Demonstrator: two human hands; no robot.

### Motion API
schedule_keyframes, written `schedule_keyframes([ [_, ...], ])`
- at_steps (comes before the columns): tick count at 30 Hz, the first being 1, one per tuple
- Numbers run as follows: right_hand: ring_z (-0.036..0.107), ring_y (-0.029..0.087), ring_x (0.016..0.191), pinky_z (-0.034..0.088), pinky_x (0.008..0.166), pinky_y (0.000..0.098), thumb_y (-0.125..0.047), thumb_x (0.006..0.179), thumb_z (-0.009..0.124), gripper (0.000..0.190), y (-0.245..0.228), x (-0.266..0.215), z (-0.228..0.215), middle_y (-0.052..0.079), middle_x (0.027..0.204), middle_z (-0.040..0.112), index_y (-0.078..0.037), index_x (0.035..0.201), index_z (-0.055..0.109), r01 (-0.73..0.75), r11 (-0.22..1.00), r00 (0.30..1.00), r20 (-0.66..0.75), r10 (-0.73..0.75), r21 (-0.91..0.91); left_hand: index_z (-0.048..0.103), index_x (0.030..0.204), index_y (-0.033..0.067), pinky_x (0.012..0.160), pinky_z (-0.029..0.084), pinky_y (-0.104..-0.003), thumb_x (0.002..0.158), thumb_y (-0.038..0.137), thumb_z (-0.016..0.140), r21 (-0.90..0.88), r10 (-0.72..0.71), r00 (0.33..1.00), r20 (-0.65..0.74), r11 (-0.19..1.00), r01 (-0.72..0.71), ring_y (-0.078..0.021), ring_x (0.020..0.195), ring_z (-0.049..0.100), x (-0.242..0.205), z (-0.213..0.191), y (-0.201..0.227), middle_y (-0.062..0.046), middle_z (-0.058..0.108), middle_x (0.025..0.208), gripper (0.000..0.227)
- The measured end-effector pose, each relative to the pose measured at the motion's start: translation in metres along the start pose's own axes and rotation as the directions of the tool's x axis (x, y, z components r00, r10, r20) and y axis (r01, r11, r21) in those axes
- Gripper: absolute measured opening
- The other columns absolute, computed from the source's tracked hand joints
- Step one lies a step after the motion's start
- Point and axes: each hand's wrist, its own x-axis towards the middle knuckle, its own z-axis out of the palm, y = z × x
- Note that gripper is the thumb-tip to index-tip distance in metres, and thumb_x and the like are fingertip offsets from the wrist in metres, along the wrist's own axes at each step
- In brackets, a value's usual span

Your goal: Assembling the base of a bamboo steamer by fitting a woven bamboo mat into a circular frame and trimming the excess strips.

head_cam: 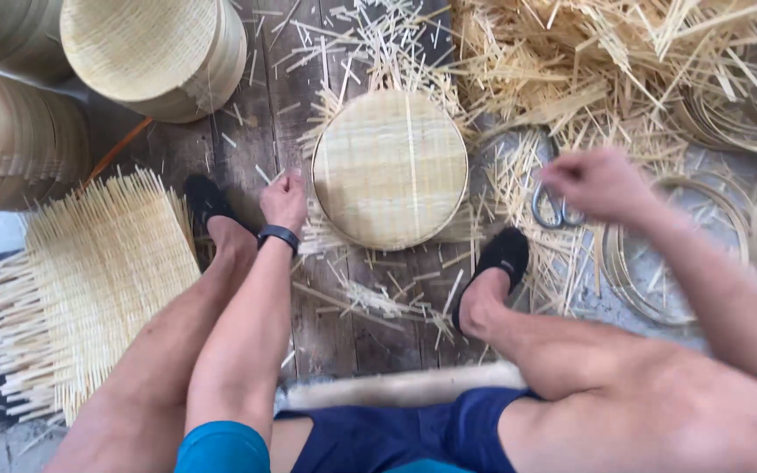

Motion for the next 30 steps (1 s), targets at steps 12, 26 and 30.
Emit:
schedule_keyframes([
  [12,0.073,0.025,0.08,0.056,0.075,0.0362,-0.034,0.093,0.072,0.037,-0.056,0.105,0.148,0.018,0.089,0.078,0.001,0.106,0.073,-0.247,0.753,0.954,0.019,0.298,0.61,0.075,0.115,-0.0047,0.093,0.052,-0.036,0.093,0.048,0.07,-0.44,-0.46,0.888,-0.004,0.798,0.412,-0.0234,0.101,0.069,0.028,0.086,0.019,-0.016,0.078,0.115,0.057],
  [26,0.066,0.02,0.079,0.054,0.074,0.0398,-0.049,0.122,0.046,0.053,0.012,0.117,0.146,0.011,0.095,0.066,0.0,0.111,0.064,-0.006,-0.333,0.999,-0.005,-0.033,0.943,0.062,0.118,0.0007,0.086,0.055,-0.036,0.096,0.063,0.042,-0.624,-0.13,0.692,0.71,0.34,0.704,-0.0266,0.091,0.069,0.025,0.018,0.078,-0.01,0.074,0.1,0.069],
  [30,0.062,0.018,0.073,0.054,0.07,0.0393,-0.044,0.11,0.044,0.046,0.005,0.098,0.172,0.01,0.093,0.064,-0.005,0.121,0.067,-0.043,-0.203,0.996,0.058,0.068,0.978,0.059,0.13,0.0066,0.078,0.041,-0.038,0.115,0.036,0.069,-0.778,-0.017,0.901,0.434,0.497,0.385,-0.0218,0.088,0.055,0.07,0.079,-0.096,-0.003,0.064,0.1,0.035],
])
